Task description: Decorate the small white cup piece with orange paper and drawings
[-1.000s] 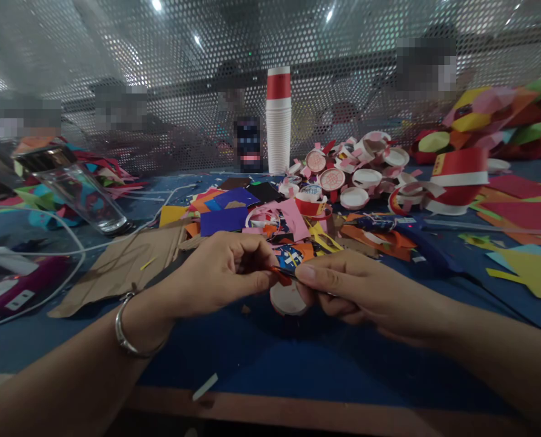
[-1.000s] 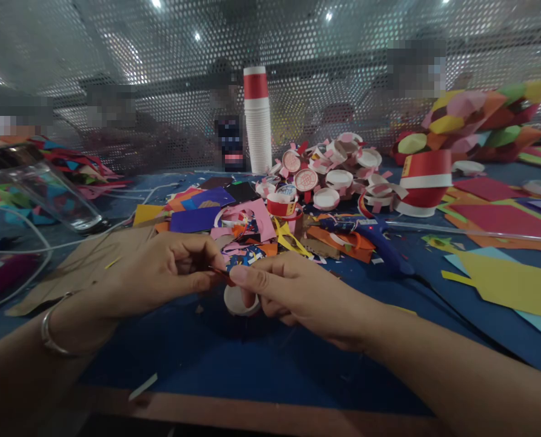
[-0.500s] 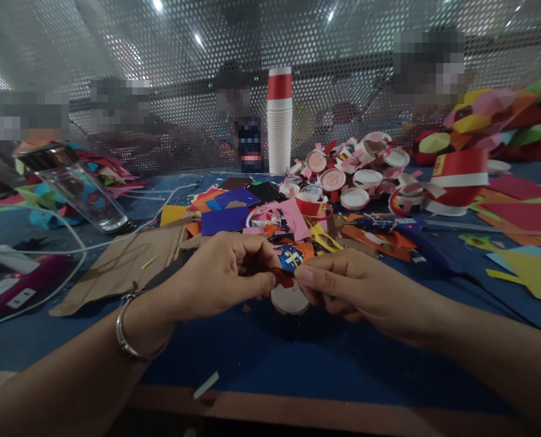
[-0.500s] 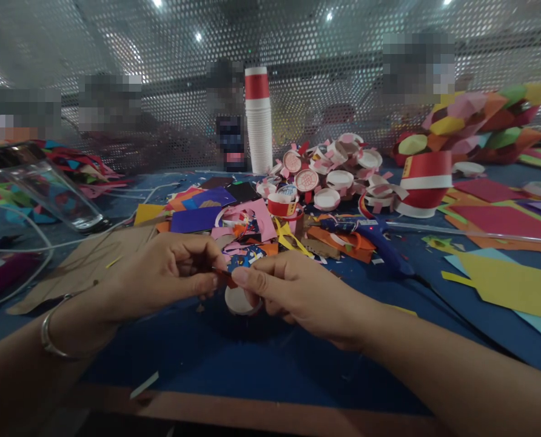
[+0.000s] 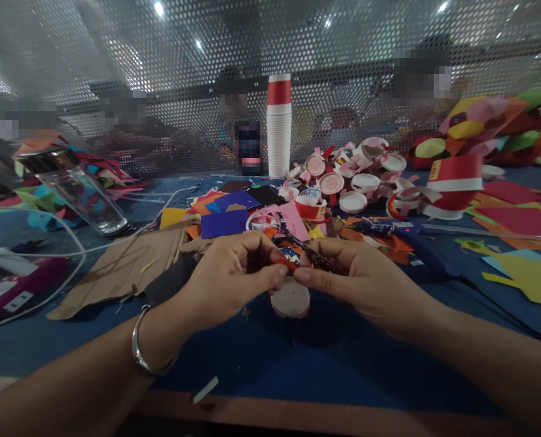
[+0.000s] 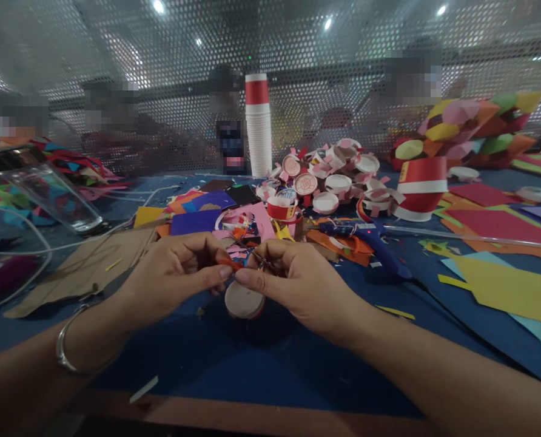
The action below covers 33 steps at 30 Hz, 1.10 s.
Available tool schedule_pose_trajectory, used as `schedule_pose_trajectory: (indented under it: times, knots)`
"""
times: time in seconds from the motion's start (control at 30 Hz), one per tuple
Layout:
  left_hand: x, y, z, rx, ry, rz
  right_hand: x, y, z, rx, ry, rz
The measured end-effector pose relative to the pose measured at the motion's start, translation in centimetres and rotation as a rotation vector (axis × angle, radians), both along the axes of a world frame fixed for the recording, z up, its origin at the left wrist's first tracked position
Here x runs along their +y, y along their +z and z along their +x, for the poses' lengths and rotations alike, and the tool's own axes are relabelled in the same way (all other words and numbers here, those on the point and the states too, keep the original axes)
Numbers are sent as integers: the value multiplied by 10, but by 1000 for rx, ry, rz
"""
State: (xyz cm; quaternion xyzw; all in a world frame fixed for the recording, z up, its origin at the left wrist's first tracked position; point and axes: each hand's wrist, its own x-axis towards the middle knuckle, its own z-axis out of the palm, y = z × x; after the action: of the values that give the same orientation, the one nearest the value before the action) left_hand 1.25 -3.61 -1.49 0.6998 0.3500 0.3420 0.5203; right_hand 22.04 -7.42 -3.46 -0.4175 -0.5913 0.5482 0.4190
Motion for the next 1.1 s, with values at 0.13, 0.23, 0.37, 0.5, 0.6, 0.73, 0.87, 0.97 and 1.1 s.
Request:
schedule_pose_trajectory:
  times: [0.13, 0.23, 0.37, 0.5, 0.6, 0.73, 0.87, 0.97, 1.1]
  knots:
    - [-3, 0, 0, -51, -34, -79, 2, 0, 0, 1, -29, 32]
    - [-5, 1, 0, -73, -35, -123, 1, 0, -1, 26, -25, 48]
    - [-6, 3, -1, -145, -48, -199, -2, 2, -1, 40, -10, 70]
    - [-2, 5, -1, -268, -123, -514, -5, 4, 1, 32, -15, 125]
    - [1, 6, -1, -242, -138, -673, -5, 5, 3, -12, -5, 173]
    - [2, 8, -1, -174, -131, -777, -4, 6, 2, -72, 32, 223]
    - [1, 9, -4, -170, -213, -832, -5, 7, 2, -139, 32, 299]
    - [1, 7, -6, -193, -226, -838, -6, 9, 2, -176, 37, 337]
    - [1, 3, -6, -232, -216, -816, -7, 11, 1, -183, 24, 354]
